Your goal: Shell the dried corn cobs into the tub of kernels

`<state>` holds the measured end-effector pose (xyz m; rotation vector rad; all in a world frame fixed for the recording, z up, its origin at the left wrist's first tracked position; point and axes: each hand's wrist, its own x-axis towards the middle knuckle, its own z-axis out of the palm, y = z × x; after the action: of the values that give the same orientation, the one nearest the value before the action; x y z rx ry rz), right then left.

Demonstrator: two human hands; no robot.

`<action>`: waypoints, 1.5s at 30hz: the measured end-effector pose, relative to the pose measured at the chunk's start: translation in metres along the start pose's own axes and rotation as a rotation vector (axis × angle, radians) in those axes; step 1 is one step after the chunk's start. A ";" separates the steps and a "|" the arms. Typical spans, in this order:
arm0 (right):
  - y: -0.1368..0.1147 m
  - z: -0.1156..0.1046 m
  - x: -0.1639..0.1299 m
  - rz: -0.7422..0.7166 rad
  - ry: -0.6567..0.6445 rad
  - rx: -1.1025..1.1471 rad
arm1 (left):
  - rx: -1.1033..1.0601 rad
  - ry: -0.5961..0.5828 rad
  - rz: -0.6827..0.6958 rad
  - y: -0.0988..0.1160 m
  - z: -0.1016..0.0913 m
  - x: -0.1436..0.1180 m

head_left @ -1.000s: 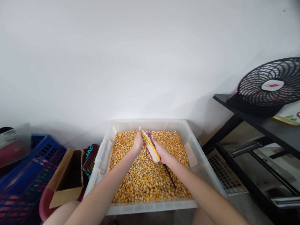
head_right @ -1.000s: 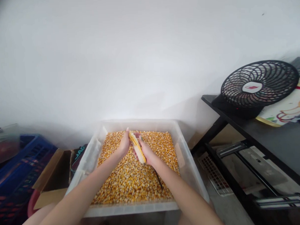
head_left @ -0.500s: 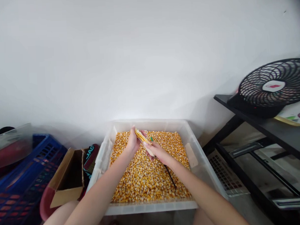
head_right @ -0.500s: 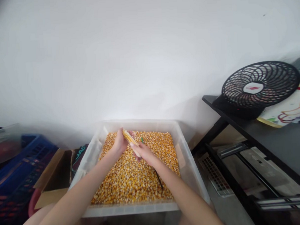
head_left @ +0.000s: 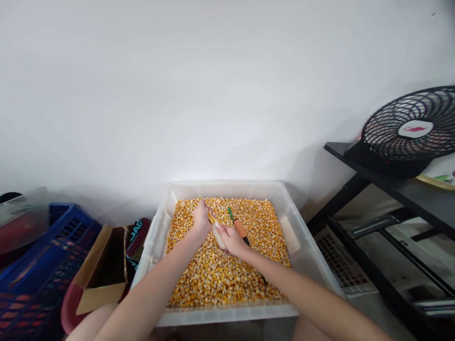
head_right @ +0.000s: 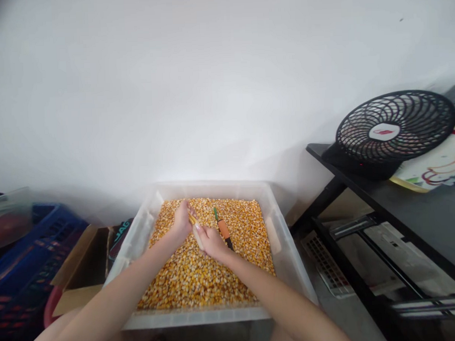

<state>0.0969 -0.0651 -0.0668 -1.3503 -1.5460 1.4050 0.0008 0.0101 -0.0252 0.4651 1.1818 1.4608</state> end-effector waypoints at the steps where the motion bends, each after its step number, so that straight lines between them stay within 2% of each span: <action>1: 0.000 0.000 0.000 0.028 0.012 0.013 | 0.008 0.015 -0.007 -0.001 -0.001 0.001; 5: 0.001 0.001 0.000 0.076 0.017 0.042 | 0.004 -0.022 -0.083 -0.004 -0.003 0.003; 12: 0.004 0.000 0.001 0.096 -0.005 0.062 | -0.033 -0.219 -0.169 -0.003 -0.006 0.004; 14: -0.002 -0.005 0.001 0.115 -0.103 0.166 | -0.071 -0.323 -0.229 0.004 -0.007 0.004; 18: -0.020 -0.016 -0.002 0.102 -0.377 0.426 | -0.214 -0.628 -0.363 0.022 -0.008 0.002; 21: -0.025 -0.018 -0.006 0.083 -0.452 0.566 | -0.261 -0.738 -0.390 0.029 -0.007 -0.002; 23: -0.023 -0.016 -0.007 0.074 -0.432 0.554 | -0.259 -0.730 -0.374 0.029 -0.006 -0.006; 29: -0.007 -0.004 0.001 -0.082 -0.298 0.244 | -0.185 -0.684 -0.288 0.020 0.001 -0.011; 31: -0.005 -0.004 0.003 -0.086 -0.268 0.234 | -0.172 -0.688 -0.263 0.019 0.001 -0.010; 33: -0.008 -0.007 0.004 -0.050 -0.316 0.319 | -0.192 -0.697 -0.254 0.020 -0.001 -0.007; 36: -0.017 -0.016 0.001 0.028 -0.479 0.471 | -0.249 -0.722 -0.258 0.025 -0.004 -0.003; 37: -0.020 -0.018 0.000 0.035 -0.497 0.475 | -0.259 -0.724 -0.256 0.026 -0.004 -0.003; 39: -0.022 -0.017 -0.001 0.005 -0.459 0.418 | -0.253 -0.712 -0.248 0.027 -0.003 -0.004; 43: -0.018 -0.010 0.001 -0.060 -0.293 0.248 | -0.207 -0.647 -0.220 0.026 -0.001 -0.007; 45: -0.018 -0.012 0.001 -0.042 -0.320 0.263 | -0.218 -0.646 -0.227 0.026 -0.001 -0.006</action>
<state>0.1029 -0.0583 -0.0468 -0.9659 -1.5084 1.7929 -0.0112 0.0079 -0.0013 0.5736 0.5340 1.1025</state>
